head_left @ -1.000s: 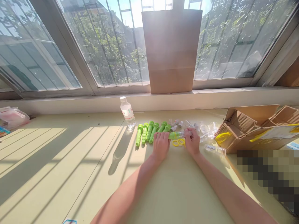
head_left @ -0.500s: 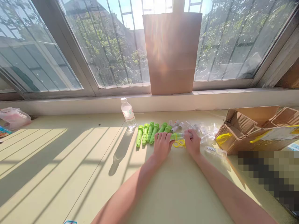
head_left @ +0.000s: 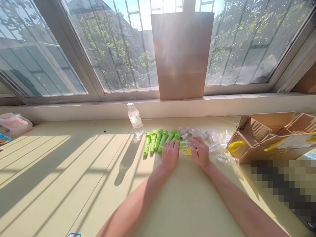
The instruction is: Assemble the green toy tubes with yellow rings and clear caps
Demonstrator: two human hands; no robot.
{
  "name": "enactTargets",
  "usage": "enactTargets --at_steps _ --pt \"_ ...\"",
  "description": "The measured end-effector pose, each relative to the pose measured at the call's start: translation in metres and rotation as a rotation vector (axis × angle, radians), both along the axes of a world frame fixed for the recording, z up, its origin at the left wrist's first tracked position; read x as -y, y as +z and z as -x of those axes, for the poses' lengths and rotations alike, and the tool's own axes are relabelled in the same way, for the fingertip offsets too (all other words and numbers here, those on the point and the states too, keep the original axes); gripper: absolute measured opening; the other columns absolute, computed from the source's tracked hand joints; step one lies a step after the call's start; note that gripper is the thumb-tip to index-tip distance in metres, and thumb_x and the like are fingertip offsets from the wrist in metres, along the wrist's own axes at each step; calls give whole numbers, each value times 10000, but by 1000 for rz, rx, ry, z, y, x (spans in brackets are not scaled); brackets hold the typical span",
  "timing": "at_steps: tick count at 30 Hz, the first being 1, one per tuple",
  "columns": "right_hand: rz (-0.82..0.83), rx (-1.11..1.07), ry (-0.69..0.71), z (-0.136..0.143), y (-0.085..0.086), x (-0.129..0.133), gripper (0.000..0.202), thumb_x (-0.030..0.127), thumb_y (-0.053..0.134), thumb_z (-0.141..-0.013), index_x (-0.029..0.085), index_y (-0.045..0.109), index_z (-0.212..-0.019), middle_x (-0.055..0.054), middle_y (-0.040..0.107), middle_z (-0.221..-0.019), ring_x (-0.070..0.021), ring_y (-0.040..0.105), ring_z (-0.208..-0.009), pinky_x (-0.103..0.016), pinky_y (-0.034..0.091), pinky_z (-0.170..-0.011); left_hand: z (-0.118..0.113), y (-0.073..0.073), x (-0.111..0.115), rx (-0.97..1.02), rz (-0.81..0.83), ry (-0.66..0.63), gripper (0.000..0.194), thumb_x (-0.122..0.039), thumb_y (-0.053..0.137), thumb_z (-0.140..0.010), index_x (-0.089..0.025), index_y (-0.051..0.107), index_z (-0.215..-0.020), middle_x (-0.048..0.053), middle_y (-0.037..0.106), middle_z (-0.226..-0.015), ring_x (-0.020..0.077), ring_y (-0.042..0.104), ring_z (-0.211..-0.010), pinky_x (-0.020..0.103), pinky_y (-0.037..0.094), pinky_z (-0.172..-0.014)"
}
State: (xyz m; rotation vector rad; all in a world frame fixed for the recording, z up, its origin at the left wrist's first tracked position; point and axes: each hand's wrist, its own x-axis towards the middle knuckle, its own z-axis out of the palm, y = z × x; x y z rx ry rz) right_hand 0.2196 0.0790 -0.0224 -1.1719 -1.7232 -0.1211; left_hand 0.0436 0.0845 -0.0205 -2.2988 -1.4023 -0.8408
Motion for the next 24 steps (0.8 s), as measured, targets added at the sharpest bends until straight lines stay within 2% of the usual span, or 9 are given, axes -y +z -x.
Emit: enactTargets --at_steps 4,8,11,15,18,20,24 --pt "-75 236 -88 1 1 -1 443 74 493 -741 207 659 -1130 -72 668 -1093 -169 624 -895 -237 425 -608 1 2 1 -3 22 19 399 -92 499 -882 -201 611 -1250 78 701 -967 250 645 -916 374 499 -783" --pt "-151 444 -278 2 7 -3 357 58 557 -732 216 685 -1026 -78 667 -1093 -226 556 -982 -301 402 -728 2 0 0 -58 22 -21 438 -104 503 -882 -199 588 -1301 76 702 -918 247 652 -866 373 498 -774" --pt "-217 559 -348 2 9 -3 283 39 565 -735 203 677 -937 -77 668 -1106 -226 522 -944 -331 348 -760 3 -2 0 -115 -11 -34 419 -112 480 -910 -201 586 -1305 78 700 -900 244 656 -846 359 494 -744" --pt "-181 571 -373 4 6 -4 234 10 561 -716 179 645 -855 -67 666 -920 -214 508 -876 -330 290 -739 1 -1 0 -180 -54 -69 398 -136 463 -929 -188 582 -1305 81 694 -874 244 652 -802 350 487 -699" --pt "-141 534 -432 3 5 -5 217 3 571 -688 176 624 -807 -43 631 -772 -211 495 -821 -332 272 -739 -3 1 2 -166 -80 -157 393 -290 493 -966 -166 556 -1334 104 699 -945 260 658 -852 363 496 -722" --pt "-155 520 -476 1 6 -5 230 -3 574 -668 183 621 -795 -36 639 -777 -210 492 -820 -335 268 -758 -5 1 3 -127 -88 -207 412 -350 479 -986 -172 535 -1354 112 699 -1011 262 662 -901 366 503 -753" --pt "-225 513 -498 -2 9 -5 266 -22 561 -620 205 603 -752 -19 647 -806 -201 491 -842 -338 259 -806 -5 1 6 -43 -87 -231 375 -317 458 -1004 -206 523 -1357 93 702 -1028 244 666 -903 359 513 -779"
